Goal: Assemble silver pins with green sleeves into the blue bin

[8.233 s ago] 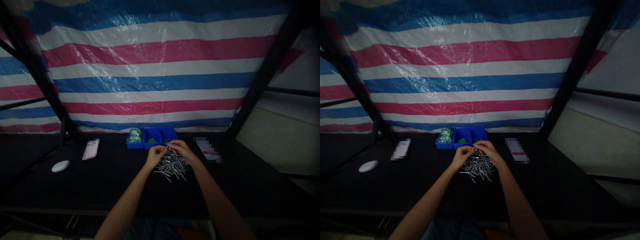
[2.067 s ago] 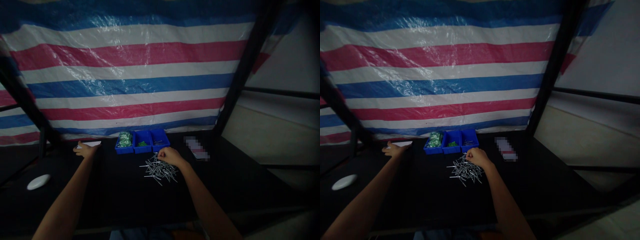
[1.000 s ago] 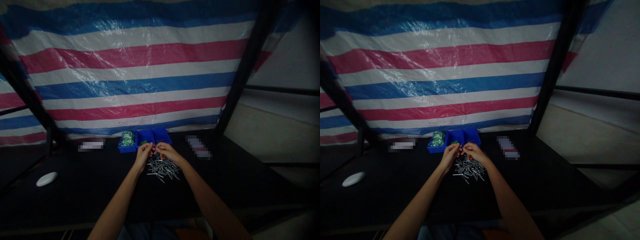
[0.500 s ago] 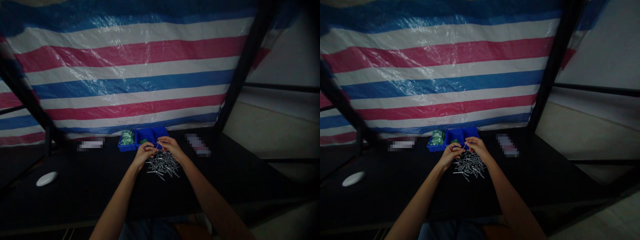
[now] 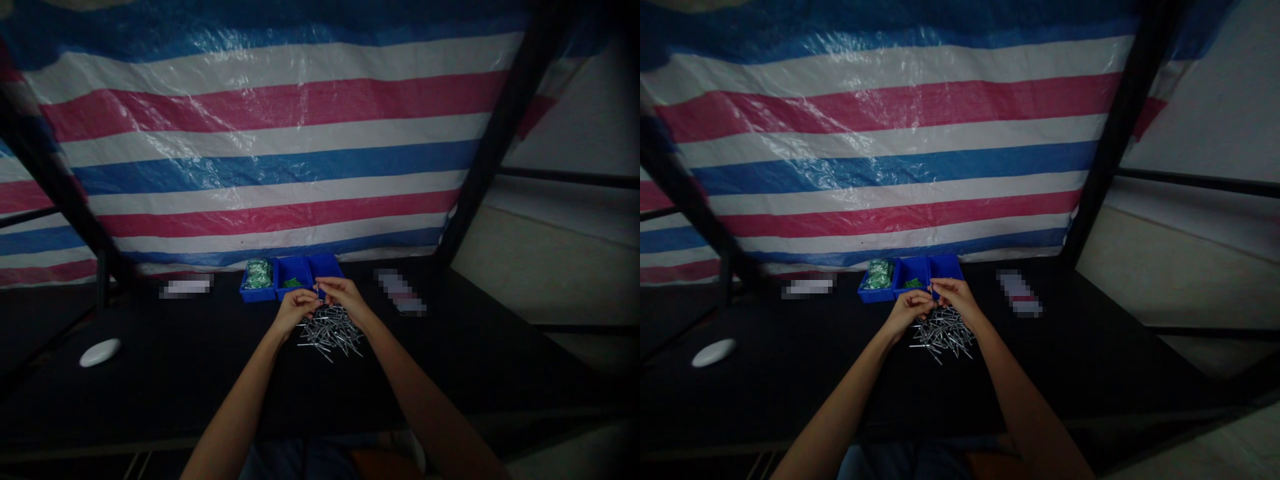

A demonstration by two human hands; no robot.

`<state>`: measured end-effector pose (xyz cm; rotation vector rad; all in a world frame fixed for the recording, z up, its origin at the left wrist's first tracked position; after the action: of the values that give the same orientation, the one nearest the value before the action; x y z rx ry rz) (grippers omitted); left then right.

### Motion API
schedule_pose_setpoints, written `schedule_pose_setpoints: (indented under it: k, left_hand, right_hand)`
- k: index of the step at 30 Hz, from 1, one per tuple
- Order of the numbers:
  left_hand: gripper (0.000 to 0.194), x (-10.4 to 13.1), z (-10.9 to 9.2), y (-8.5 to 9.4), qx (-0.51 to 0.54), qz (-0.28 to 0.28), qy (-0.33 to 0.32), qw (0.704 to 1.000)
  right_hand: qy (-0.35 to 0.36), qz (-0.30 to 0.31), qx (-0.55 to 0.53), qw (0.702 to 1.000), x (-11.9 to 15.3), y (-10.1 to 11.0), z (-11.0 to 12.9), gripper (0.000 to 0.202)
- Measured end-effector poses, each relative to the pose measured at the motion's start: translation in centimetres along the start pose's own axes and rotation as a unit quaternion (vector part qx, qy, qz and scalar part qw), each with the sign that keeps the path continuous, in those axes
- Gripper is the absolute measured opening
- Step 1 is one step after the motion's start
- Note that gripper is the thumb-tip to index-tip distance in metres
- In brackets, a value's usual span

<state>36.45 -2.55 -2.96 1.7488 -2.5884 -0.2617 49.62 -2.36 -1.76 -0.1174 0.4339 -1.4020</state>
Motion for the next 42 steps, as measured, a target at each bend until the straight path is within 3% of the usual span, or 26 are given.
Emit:
schedule_pose_setpoints:
  k: [9, 17, 23, 34, 42]
  left_hand:
    - [0.029, -0.3, 0.3, 0.5, -0.025, -0.009, -0.012, 1.000]
    - [0.029, -0.6, 0.4, 1.4, 0.002, -0.037, -0.010, 0.999]
    - [0.027, -0.7, 0.2, 1.9, 0.022, -0.054, -0.013, 0.998]
    - [0.022, -0.6, -0.1, 2.2, 0.019, -0.059, -0.023, 0.998]
    - [0.023, -0.4, -1.3, 1.8, -0.013, -0.072, -0.086, 0.994]
  right_hand:
    - [0.028, -0.003, 0.042, 0.999, 0.0, 0.3, 0.2, 0.031]
    - [-0.036, 0.109, 0.053, 0.992, 0.8, -0.7, 0.5, 0.024]
    - [-0.084, 0.169, 0.109, 0.976, 1.0, -1.1, -1.0, 0.028]
    - [-0.080, 0.163, 0.147, 0.972, 0.6, -0.8, -2.2, 0.028]
    - [-0.020, 0.112, 0.128, 0.985, 0.1, -0.2, -1.3, 0.030]
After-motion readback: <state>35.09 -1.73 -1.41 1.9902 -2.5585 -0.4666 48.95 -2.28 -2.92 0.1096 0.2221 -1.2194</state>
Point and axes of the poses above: each hand's wrist, its own x-axis away from the middle knuckle, its own y-axis out of the back of the hand, z = x × y, the point moved 5 cm from there along -x, towards the middle knuckle, and after that the axes turned 12 degrees about -x, right-handed, at the moved point
